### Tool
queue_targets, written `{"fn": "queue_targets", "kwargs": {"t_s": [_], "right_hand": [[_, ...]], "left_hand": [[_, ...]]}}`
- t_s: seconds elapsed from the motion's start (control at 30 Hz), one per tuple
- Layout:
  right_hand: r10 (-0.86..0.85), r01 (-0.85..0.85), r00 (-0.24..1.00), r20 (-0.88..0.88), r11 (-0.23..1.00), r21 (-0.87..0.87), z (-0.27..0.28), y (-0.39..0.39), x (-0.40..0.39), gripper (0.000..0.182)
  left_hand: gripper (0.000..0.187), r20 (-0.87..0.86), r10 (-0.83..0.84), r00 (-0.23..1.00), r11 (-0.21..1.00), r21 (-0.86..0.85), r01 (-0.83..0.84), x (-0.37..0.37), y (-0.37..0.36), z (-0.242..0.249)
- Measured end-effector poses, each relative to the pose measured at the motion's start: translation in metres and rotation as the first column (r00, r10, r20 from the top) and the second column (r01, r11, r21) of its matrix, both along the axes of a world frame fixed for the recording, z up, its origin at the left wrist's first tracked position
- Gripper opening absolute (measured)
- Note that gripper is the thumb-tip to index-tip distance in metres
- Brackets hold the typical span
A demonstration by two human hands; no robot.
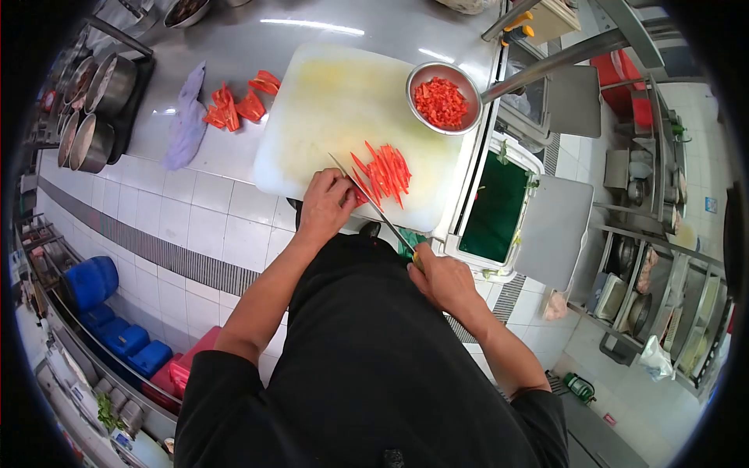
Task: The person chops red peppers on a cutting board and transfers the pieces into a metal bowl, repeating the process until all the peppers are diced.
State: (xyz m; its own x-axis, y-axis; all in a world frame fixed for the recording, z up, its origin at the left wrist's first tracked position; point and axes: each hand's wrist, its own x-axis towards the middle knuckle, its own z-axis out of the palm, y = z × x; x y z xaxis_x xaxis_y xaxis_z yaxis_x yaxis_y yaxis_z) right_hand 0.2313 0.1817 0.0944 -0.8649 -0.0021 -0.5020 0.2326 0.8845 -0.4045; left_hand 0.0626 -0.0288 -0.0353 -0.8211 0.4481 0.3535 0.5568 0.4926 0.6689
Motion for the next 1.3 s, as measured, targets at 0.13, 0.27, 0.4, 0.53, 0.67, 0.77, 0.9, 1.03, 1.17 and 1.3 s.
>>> {"fn": "queue_targets", "kwargs": {"t_s": [0.13, 0.27, 0.4, 0.53, 0.67, 0.77, 0.9, 1.03, 1.17, 1.3], "right_hand": [[-0.027, 0.027, 0.998, -0.059, 1.0, -0.004, -0.039, -0.006, -0.001, 0.031], [-0.045, 0.042, 0.991, -0.128, 0.999, -0.023, -0.048, -0.012, -0.03, 0.028], [0.005, -0.011, 0.989, -0.147, 0.999, -0.038, -0.037, -0.011, -0.039, 0.028], [0.009, -0.01, 0.997, -0.079, 1.0, -0.007, -0.003, -0.004, -0.02, 0.028], [-0.001, 0.001, 1.0, -0.024, 1.0, 0.027, 0.003, 0.005, 0.008, 0.027], [-0.02, 0.021, 0.999, -0.034, 0.999, 0.043, -0.035, 0.006, 0.013, 0.027], [0.009, -0.007, 0.989, -0.147, 1.0, 0.016, -0.049, -0.004, -0.022, 0.027], [0.035, -0.041, 0.976, -0.213, 0.999, -0.025, -0.036, -0.01, -0.04, 0.026], [0.038, -0.038, 0.993, -0.112, 0.999, 0.004, -0.004, -0.001, -0.015, 0.026], [0.013, -0.014, 1.0, 0.006, 0.998, 0.056, -0.02, 0.003, 0.004, 0.027]], "left_hand": [[0.019, -0.011, -0.015, 1.0, 1.0, -0.002, 0.015, 0.002, -0.002, 0.007], [0.02, 0.013, -0.073, 0.997, 0.994, -0.084, 0.074, 0.005, -0.016, 0.011], [0.021, -0.033, -0.093, 0.995, 0.993, -0.071, 0.091, -0.001, -0.015, 0.008], [0.021, -0.019, -0.107, 0.994, 0.992, -0.076, 0.105, -0.003, -0.012, 0.008], [0.021, -0.009, -0.09, 0.996, 0.993, -0.078, 0.089, -0.003, -0.011, 0.009], [0.021, -0.025, -0.094, 0.995, 0.993, -0.073, 0.092, -0.003, -0.011, 0.005], [0.021, -0.03, -0.12, 0.992, 0.991, -0.07, 0.118, -0.001, -0.015, 0.011], [0.021, -0.041, -0.101, 0.994, 0.993, -0.062, 0.099, -0.001, -0.013, 0.006], [0.02, -0.055, -0.097, 0.994, 0.994, -0.064, 0.093, -0.002, -0.01, 0.008], [0.019, -0.038, -0.08, 0.996, 0.995, -0.059, 0.078, -0.002, -0.009, 0.006]]}}
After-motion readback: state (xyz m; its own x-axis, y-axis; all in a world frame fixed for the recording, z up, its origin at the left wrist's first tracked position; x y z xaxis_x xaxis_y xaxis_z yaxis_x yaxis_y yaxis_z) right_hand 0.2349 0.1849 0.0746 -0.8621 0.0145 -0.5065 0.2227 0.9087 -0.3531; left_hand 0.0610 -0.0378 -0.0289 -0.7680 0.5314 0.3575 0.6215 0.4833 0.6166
